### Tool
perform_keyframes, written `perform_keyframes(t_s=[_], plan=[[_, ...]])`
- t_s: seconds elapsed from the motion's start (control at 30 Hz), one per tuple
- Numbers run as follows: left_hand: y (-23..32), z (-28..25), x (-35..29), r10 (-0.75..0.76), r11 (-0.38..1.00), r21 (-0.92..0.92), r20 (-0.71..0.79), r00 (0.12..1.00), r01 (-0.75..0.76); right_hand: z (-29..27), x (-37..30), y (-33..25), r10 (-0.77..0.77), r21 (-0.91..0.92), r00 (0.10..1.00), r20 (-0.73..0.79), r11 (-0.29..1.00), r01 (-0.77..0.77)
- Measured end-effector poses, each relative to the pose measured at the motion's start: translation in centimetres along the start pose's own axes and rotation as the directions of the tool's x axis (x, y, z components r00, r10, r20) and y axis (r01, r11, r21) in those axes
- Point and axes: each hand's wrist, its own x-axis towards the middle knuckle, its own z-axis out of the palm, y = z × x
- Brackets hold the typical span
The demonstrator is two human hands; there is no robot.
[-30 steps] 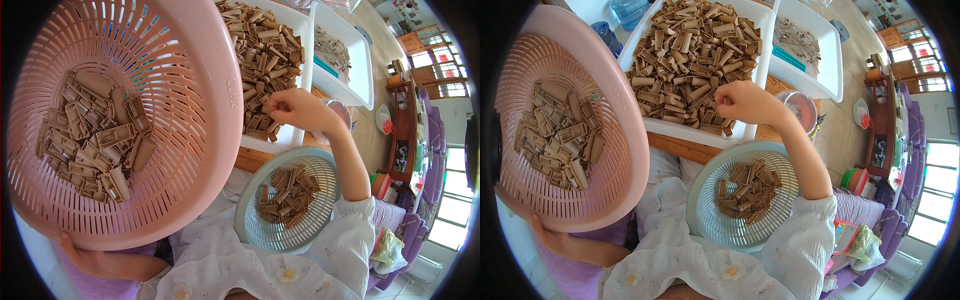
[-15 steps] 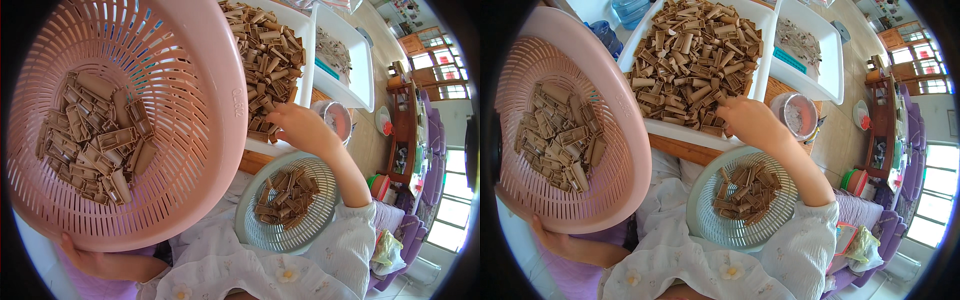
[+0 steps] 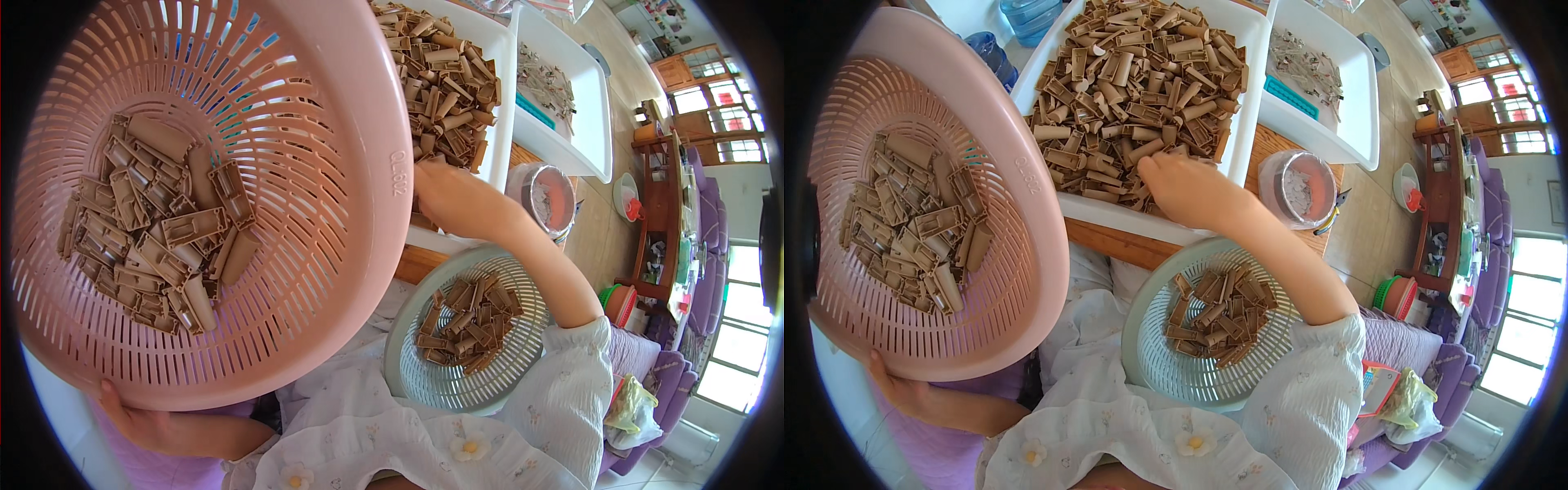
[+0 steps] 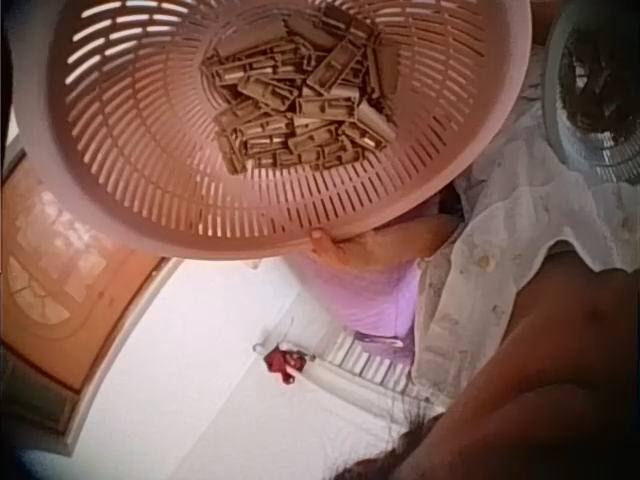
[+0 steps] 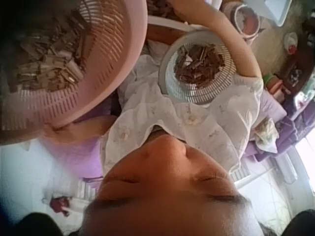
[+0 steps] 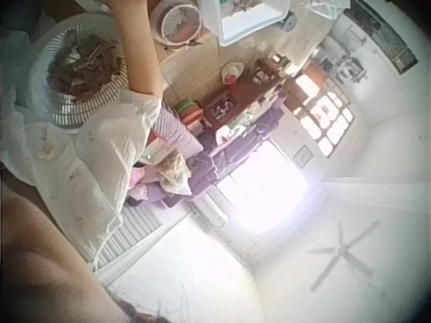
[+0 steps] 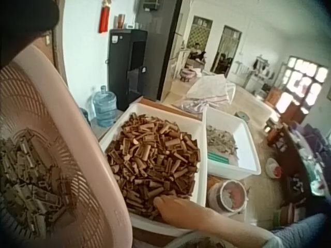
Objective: The person sorts small brown plastic or wooden parts by hand, transferring them from a large wooden bin into separate smaller plastic baskets.
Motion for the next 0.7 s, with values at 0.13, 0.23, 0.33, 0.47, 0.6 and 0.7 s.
perform_keyframes(t_s=[0.13, 0.23, 0.33, 0.47, 0.6, 0.7], plan=[[0.0, -1.2, 0.8, -0.048, 0.998, -0.032, 0.080, 0.996, 0.050, 1.3, 0.5, 0.3, -0.037, -0.115, 0.999, -0.031, 0.993, 0.033], [0.2, -0.3, 0.0, -0.046, 0.999, -0.014, 0.051, 0.998, 0.047, 0.5, 0.9, 0.4, 0.034, -0.006, 0.997, 0.073, 0.999, -0.034], [-0.1, 0.5, -1.1, 0.080, 0.989, 0.119, 0.075, 0.994, -0.088, 0.2, 0.7, 0.2, 0.076, -0.018, 0.992, 0.105, 0.997, -0.075], [0.2, -0.5, 0.1, -0.057, 0.997, -0.044, 0.101, 0.993, 0.061, 0.5, 0.6, -0.1, 0.088, -0.030, 0.985, 0.150, 0.996, -0.085], [-0.1, -0.8, 0.4, -0.059, 0.995, -0.080, 0.066, 0.996, 0.065, 0.2, 0.9, -0.2, 0.092, -0.047, 0.975, 0.203, 0.995, -0.084], [-0.2, -1.4, 0.9, -0.052, 0.995, -0.081, 0.137, 0.989, 0.063, -1.0, 0.5, 0.0, 0.137, 0.027, 0.977, 0.162, 0.989, -0.143]])
